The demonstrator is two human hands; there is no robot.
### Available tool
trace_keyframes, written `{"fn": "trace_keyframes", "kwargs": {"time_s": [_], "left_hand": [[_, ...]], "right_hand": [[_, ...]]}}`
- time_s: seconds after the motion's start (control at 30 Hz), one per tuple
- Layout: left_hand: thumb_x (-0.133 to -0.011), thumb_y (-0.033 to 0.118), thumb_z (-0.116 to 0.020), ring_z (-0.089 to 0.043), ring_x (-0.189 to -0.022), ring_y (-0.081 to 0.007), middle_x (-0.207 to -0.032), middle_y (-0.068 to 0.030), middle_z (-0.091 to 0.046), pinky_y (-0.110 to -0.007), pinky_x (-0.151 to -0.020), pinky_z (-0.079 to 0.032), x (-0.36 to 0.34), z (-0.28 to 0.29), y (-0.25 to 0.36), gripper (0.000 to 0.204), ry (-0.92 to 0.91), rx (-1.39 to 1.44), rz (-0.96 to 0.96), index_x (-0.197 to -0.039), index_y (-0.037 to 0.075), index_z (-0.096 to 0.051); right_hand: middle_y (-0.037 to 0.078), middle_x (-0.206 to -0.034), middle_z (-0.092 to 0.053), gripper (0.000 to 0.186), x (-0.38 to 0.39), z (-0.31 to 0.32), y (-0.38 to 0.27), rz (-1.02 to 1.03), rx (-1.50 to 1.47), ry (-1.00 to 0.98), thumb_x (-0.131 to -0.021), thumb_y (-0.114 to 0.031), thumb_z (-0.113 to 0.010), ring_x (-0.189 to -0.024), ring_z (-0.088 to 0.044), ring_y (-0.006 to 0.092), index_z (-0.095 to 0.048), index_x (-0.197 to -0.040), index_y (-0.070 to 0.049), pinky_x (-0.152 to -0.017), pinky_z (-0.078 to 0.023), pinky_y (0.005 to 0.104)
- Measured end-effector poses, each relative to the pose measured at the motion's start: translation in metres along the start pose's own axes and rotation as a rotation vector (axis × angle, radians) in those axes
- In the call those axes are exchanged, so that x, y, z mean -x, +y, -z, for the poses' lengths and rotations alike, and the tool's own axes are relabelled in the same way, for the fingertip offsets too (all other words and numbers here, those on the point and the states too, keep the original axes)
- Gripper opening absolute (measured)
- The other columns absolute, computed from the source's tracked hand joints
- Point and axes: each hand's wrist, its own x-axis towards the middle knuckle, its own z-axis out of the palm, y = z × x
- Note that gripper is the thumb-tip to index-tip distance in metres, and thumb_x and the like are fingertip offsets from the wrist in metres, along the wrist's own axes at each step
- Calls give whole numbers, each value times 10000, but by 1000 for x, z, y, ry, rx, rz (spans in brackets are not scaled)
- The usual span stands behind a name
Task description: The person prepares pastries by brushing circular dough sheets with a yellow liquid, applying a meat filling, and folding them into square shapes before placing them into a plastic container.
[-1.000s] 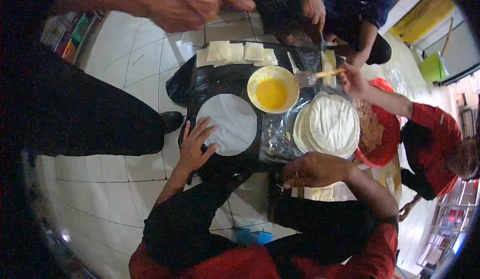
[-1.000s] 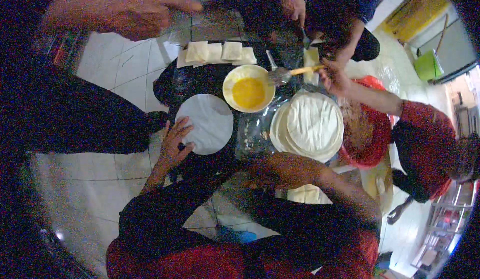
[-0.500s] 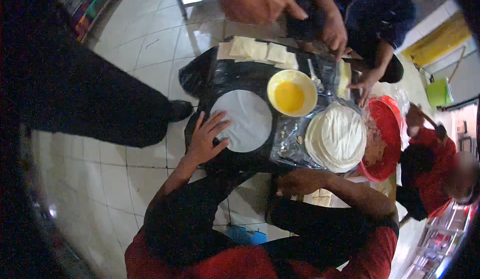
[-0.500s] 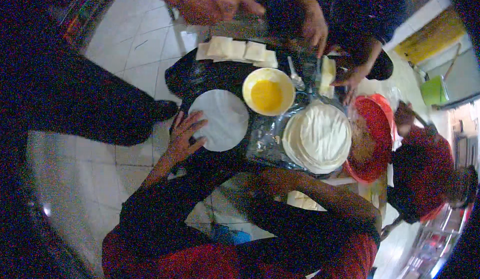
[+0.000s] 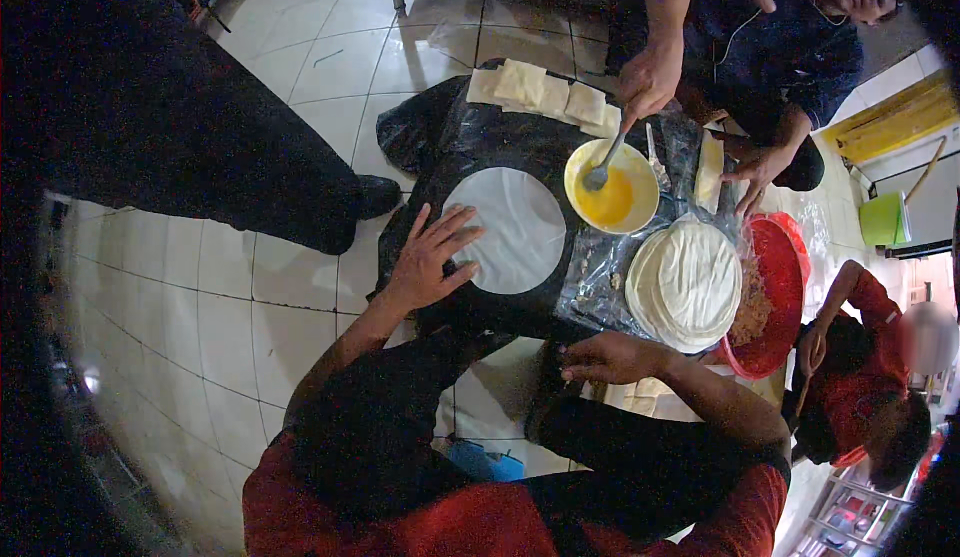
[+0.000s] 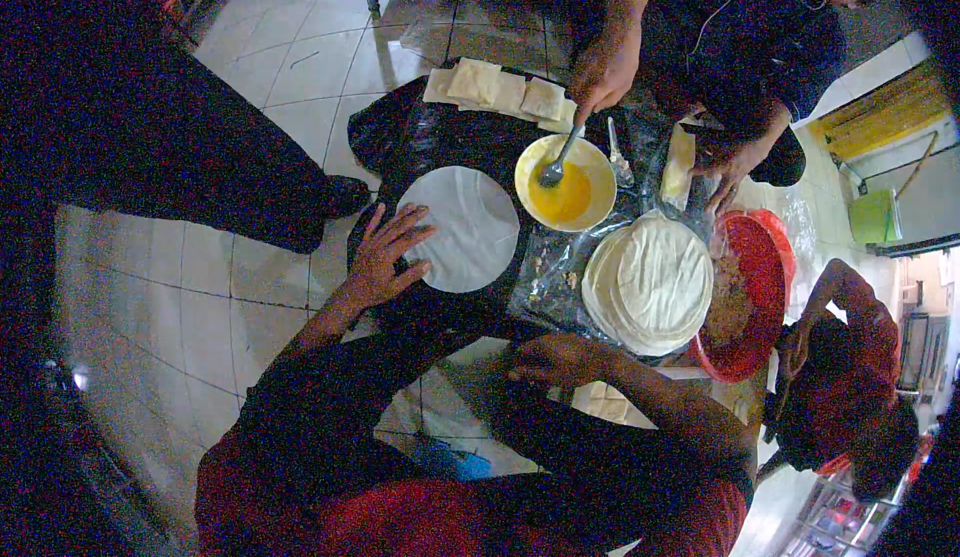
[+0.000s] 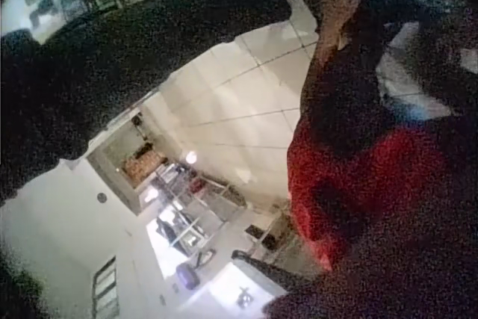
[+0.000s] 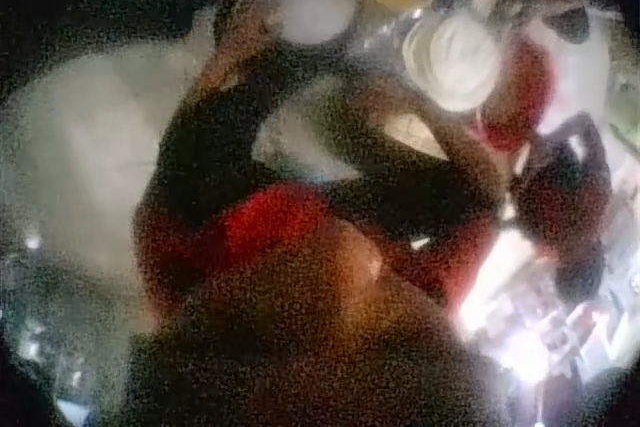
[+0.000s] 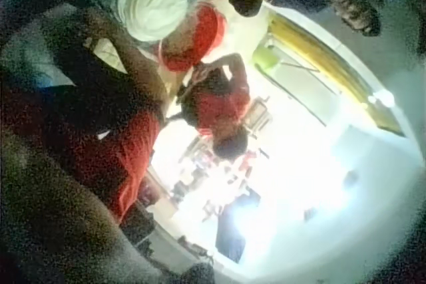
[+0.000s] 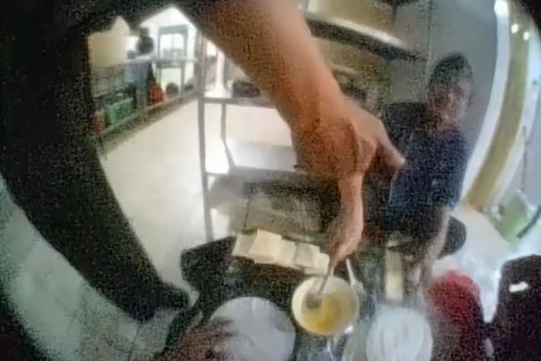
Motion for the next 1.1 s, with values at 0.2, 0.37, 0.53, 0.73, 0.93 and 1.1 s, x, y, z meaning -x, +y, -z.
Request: {"fn": "trace_keyframes", "kwargs": {"time_s": [0.2, 0.37, 0.53, 0.73, 0.93, 1.1], "left_hand": [[-930, 410, -640, -354, -1473, -283, -1560, -74, -430, -543, -1234, -133, -2, 1, 0, 507, -2, -17, -14, -1359, 142, -603], [-939, 404, -635, -355, -1472, -281, -1562, -77, -427, -543, -1237, -130, 0, 2, 2, 497, -7, -8, 4, -1357, 138, -603], [-935, 379, -648, -352, -1472, -278, -1563, -79, -422, -550, -1236, -131, 6, 1, -1, 477, -12, -40, 12, -1354, 154, -605], [-932, 379, -654, -344, -1476, -277, -1564, -86, -418, -558, -1235, -130, -4, 3, 2, 485, -26, -28, -6, -1362, 165, -595], [-941, 401, -636, -347, -1475, -282, -1560, -87, -422, -560, -1235, -126, 1, 2, 0, 491, -25, -35, 2, -1368, 163, -588], [-945, 411, -629, -354, -1470, -284, -1554, -88, -431, -565, -1232, -123, -9, -1, 4, 488, -27, -4, -19, -1362, 158, -596]], "right_hand": [[210, -1131, -685, 454, 1, -3, 9, 63, 4, 28, -1024, -431, -545, -1086, -649, 382, -650, -1198, -26, -942, -505, 440], [162, -1043, -713, 381, 18, 15, -16, 43, 53, 261, -1012, -394, -562, -981, -693, 335, -675, -1119, -47, -876, -543, 458], [181, -907, -710, 260, 22, 117, -19, 56, 341, 999, -972, -290, -620, -829, -697, 385, -696, -1030, -47, -751, -553, 454], [235, -949, -718, 466, -13, 228, 12, -395, 507, 1192, -955, -488, -601, -913, -695, 428, -668, -1139, -66, -804, -538, 534], [233, -1033, -712, 619, -61, 257, 43, -350, 425, 1349, -882, -452, -661, -991, -678, 455, -492, -1368, -108, -867, -532, 533], [219, -1023, -701, 407, -40, 277, 77, -80, 395, 1411, -889, -289, -650, -881, -684, 397, -607, -1219, -54, -799, -530, 467]]}}
